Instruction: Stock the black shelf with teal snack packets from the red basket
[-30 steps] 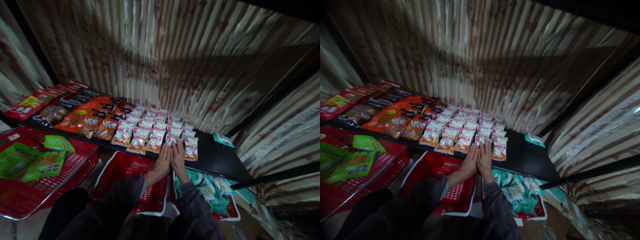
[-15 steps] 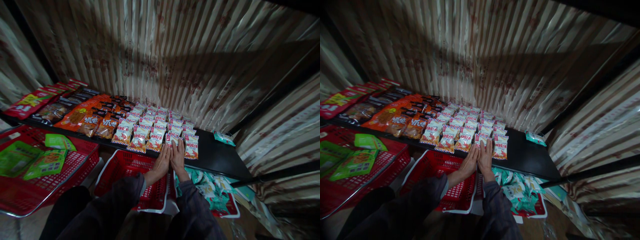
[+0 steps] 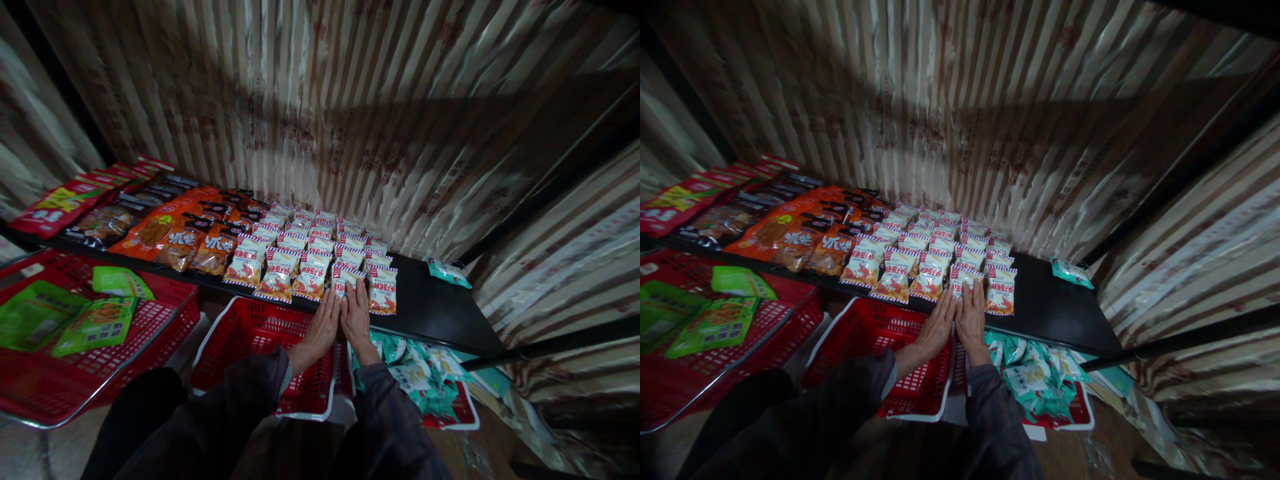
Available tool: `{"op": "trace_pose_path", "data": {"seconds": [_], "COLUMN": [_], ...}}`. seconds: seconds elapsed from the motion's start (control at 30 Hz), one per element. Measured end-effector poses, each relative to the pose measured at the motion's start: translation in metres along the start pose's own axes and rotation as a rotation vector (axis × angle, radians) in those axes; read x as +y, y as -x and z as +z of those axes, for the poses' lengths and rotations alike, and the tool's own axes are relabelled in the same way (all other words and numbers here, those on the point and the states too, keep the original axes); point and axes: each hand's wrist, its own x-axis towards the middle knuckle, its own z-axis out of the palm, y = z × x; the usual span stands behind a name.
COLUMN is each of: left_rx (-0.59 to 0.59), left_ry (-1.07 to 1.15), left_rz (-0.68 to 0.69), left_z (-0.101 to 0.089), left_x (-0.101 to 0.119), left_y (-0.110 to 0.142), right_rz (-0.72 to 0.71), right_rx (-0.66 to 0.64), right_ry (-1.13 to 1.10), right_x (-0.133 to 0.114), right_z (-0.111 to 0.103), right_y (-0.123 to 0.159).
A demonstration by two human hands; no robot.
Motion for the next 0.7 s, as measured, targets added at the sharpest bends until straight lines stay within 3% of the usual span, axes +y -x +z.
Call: {"op": "trace_pose_path", "data": {"seconds": [0.43, 0.7], "left_rx": [0.014, -0.005], "left_ry": [-0.05, -0.017], "left_rz": [0.049, 0.022], "left_z": [-0.006, -0.009], "left_x": [-0.004, 0.001], "left_y": [0.015, 0.015], "right_rz": [0.069, 0.131], "right_rx": [-0.031, 0.005], "right_ry": [-0.037, -0.066], "right_x": [-0.009, -0.006], "right_z": [-0.007, -0.019], "right_y": [0.004, 0.032]}}
